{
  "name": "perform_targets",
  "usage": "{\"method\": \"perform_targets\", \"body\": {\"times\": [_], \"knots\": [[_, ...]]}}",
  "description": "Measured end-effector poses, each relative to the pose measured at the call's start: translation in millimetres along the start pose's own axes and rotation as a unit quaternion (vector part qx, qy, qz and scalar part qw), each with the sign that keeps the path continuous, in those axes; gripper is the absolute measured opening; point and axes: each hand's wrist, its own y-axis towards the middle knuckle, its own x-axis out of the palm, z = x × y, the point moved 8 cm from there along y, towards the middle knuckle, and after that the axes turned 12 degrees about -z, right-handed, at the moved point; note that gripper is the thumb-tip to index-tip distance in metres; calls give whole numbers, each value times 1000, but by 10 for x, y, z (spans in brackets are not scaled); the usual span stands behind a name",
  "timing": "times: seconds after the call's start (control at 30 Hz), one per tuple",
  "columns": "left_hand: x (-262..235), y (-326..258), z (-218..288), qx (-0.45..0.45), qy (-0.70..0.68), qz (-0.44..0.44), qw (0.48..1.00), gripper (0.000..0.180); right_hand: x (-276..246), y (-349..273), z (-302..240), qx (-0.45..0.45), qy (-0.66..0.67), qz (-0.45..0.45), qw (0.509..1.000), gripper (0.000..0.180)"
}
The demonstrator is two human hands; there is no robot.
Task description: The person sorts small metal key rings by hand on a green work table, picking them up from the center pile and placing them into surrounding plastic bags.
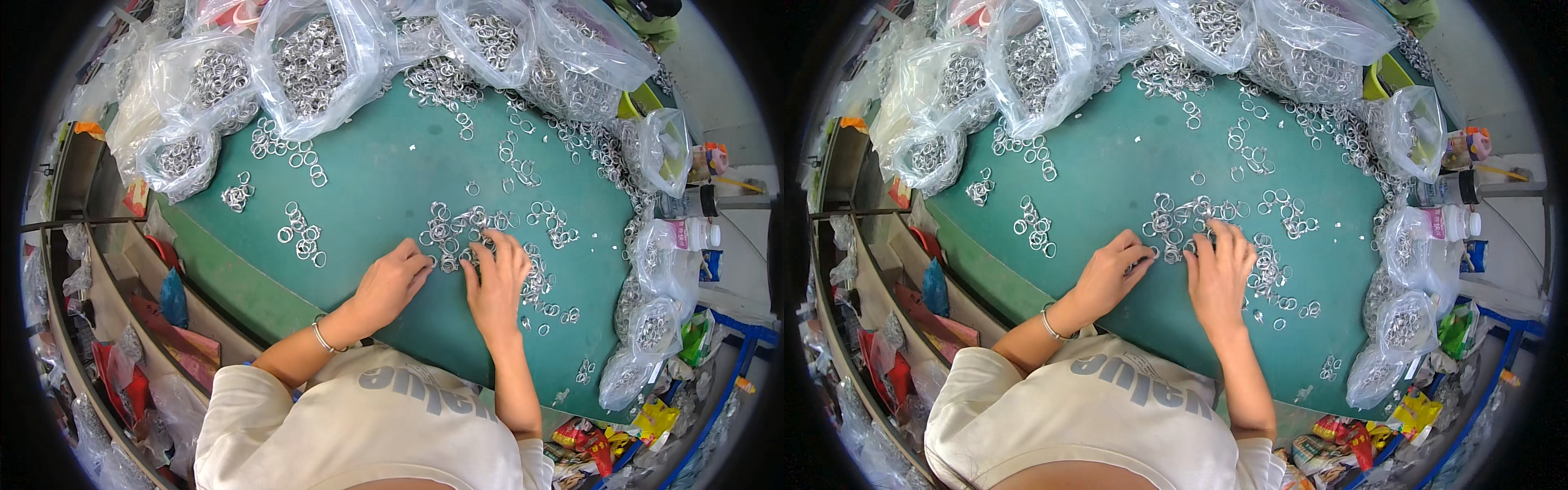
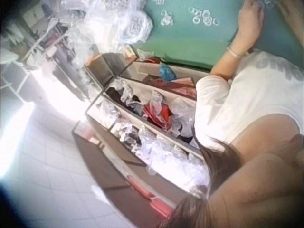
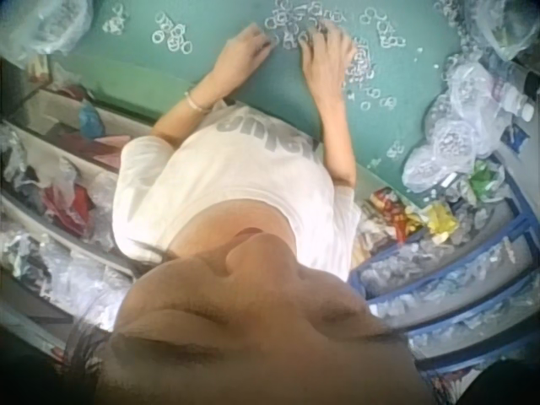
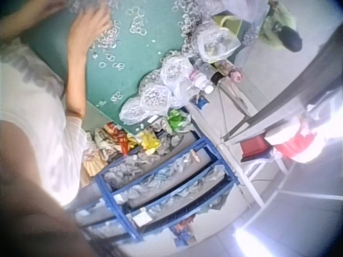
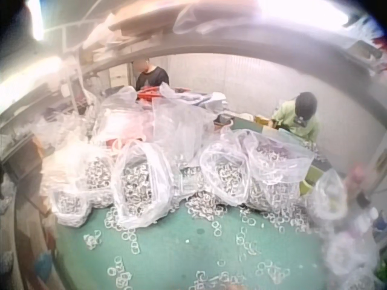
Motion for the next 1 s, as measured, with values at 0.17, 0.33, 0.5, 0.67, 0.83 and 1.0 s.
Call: {"method": "perform_targets", "body": {"times": [0.17,0.33,0.5,0.67,0.83,1.0], "knots": [[42,-33,9,7,23,-62,998,15,-109,-88,144,14,50,-1,999,15],[6,17,36,-19,-23,-64,997,22,-54,166,80,22,-12,3,1000,17],[40,9,50,-12,33,-68,997,20,54,319,66,24,-108,-61,992,14],[30,14,26,-13,25,-59,998,18,-64,308,147,-7,33,3,999,9],[14,-60,-24,-29,-4,-60,998,17,-72,-157,473,95,497,34,862,7],[38,-81,28,-14,-80,-69,994,20,141,-440,323,189,878,-3,439,11]]}}
